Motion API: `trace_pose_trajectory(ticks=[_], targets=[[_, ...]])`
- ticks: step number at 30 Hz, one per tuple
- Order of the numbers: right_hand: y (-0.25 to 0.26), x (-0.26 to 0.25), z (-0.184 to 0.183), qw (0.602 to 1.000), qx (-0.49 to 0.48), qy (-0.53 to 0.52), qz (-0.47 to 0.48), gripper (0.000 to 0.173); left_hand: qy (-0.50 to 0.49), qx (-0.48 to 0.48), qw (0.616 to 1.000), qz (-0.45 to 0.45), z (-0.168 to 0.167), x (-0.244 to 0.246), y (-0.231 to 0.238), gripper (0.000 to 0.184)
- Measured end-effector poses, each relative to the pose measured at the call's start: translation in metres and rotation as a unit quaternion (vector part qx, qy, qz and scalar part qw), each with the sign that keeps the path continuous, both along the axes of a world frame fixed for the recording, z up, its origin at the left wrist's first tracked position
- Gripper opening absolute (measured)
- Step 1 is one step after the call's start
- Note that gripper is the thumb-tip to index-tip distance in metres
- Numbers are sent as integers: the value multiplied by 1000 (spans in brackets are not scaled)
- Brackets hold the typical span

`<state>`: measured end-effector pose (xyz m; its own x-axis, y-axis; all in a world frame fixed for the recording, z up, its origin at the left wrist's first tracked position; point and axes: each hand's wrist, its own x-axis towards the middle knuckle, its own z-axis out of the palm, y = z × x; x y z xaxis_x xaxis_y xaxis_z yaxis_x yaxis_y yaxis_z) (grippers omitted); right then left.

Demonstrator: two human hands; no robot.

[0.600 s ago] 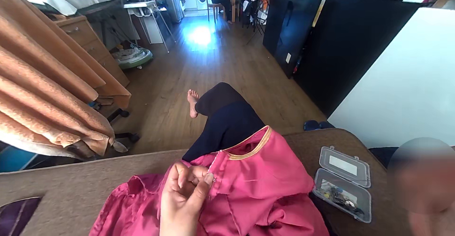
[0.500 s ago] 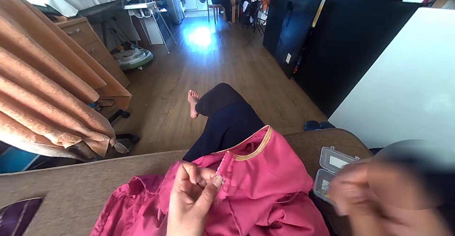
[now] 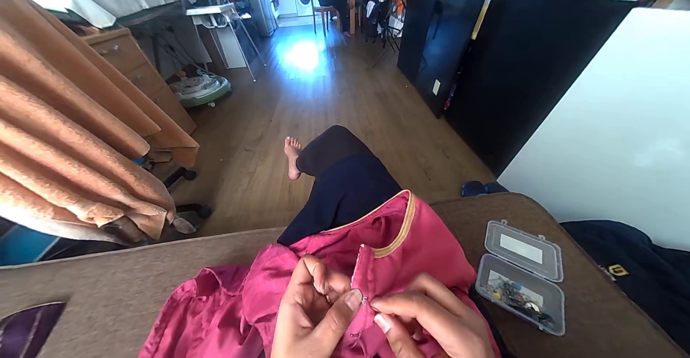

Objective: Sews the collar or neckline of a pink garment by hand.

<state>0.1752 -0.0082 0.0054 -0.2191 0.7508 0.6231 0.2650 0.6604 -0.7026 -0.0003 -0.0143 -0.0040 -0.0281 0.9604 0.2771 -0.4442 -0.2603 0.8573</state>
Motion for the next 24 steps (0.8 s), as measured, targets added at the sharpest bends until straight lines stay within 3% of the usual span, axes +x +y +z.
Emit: trace_pose_trajectory(ticks=[17,24], targets=[[-1,3,1,1000,-2,-5,8,13,-20,-9,1000,-1,2,1,-1,36],[4,7,-2,997,-46,41,48,10,-34,-15,999,-11,4,3,-4,34]])
